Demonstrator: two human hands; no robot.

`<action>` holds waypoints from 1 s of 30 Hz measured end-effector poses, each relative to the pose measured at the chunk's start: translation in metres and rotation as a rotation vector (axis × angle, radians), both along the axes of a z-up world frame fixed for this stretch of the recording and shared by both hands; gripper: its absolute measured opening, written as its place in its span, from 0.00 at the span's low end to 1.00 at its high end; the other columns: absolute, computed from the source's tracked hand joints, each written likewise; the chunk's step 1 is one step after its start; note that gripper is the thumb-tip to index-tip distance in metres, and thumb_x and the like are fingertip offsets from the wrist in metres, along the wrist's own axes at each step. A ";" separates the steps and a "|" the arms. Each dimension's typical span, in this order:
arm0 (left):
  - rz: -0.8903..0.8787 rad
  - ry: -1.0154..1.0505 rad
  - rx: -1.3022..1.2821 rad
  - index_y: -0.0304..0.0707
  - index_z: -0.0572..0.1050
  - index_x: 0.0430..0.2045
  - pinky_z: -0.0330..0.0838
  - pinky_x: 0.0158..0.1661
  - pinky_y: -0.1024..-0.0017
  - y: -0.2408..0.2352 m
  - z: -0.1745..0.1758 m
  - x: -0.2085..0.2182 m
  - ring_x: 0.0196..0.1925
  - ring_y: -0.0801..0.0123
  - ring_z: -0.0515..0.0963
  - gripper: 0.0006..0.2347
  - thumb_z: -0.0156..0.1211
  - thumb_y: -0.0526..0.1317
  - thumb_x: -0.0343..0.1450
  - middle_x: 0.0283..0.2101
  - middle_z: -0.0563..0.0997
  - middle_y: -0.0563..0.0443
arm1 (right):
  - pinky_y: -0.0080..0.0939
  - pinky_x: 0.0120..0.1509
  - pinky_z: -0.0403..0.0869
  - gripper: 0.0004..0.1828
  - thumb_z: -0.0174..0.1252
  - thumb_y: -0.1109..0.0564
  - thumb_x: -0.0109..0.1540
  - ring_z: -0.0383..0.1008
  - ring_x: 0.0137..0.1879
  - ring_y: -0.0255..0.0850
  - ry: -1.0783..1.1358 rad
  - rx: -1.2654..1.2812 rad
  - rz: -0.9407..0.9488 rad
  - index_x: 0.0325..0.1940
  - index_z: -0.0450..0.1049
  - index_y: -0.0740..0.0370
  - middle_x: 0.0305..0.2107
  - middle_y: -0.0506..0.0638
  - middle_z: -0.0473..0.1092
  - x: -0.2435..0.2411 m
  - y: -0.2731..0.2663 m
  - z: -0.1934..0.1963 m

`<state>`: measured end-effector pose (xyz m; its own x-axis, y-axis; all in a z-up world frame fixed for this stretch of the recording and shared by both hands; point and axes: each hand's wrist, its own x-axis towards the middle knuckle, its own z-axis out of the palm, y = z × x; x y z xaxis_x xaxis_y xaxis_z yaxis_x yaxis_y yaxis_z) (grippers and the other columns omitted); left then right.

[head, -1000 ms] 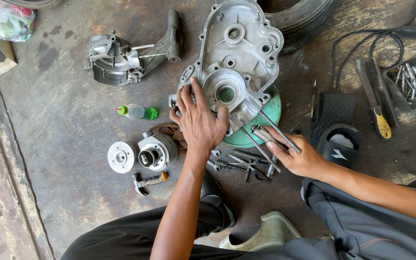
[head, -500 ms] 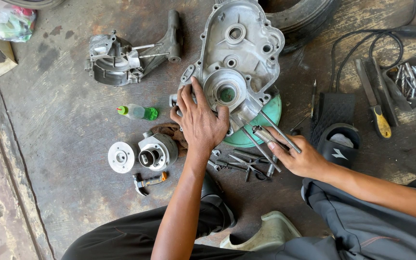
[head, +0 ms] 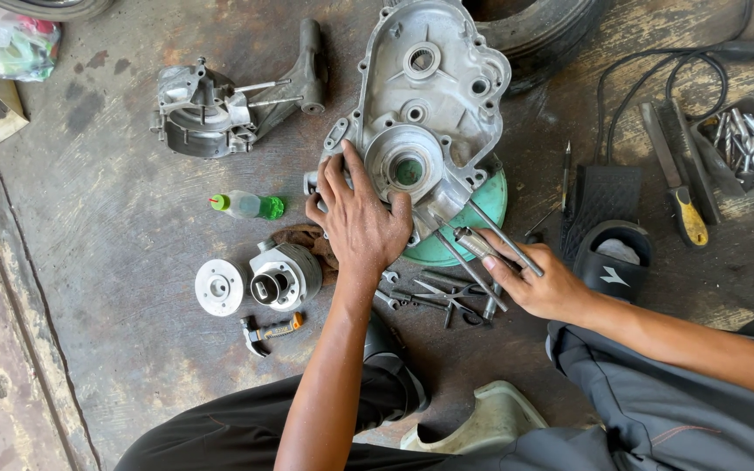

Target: The person uses a pneumatic die grinder to clean the inside of a metal engine casing. They then switch to a smaller rotary tool to clean the edges and crevices of the same part.

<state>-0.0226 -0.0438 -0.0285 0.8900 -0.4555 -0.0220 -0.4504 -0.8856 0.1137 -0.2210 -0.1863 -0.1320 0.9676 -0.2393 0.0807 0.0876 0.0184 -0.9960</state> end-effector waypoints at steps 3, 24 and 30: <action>-0.004 -0.001 -0.007 0.31 0.52 0.71 0.46 0.60 0.42 0.000 0.001 0.000 0.74 0.48 0.52 0.40 0.50 0.49 0.61 0.64 0.60 0.38 | 0.43 0.27 0.72 0.25 0.55 0.59 0.64 0.74 0.25 0.42 -0.010 -0.005 -0.006 0.67 0.72 0.64 0.28 0.63 0.78 0.001 0.000 -0.001; 0.009 0.024 -0.014 0.31 0.53 0.71 0.47 0.60 0.41 -0.001 0.003 0.001 0.74 0.49 0.53 0.40 0.50 0.49 0.61 0.64 0.61 0.38 | 0.40 0.19 0.67 0.24 0.56 0.60 0.63 0.69 0.17 0.38 0.048 -0.042 -0.027 0.64 0.75 0.63 0.18 0.62 0.74 0.011 -0.005 0.028; 0.015 0.022 -0.006 0.32 0.53 0.71 0.47 0.60 0.41 0.000 0.002 0.001 0.74 0.49 0.53 0.40 0.50 0.50 0.61 0.64 0.61 0.39 | 0.39 0.16 0.64 0.21 0.58 0.60 0.62 0.68 0.15 0.38 0.069 -0.081 -0.054 0.61 0.77 0.63 0.16 0.65 0.74 0.012 -0.005 0.029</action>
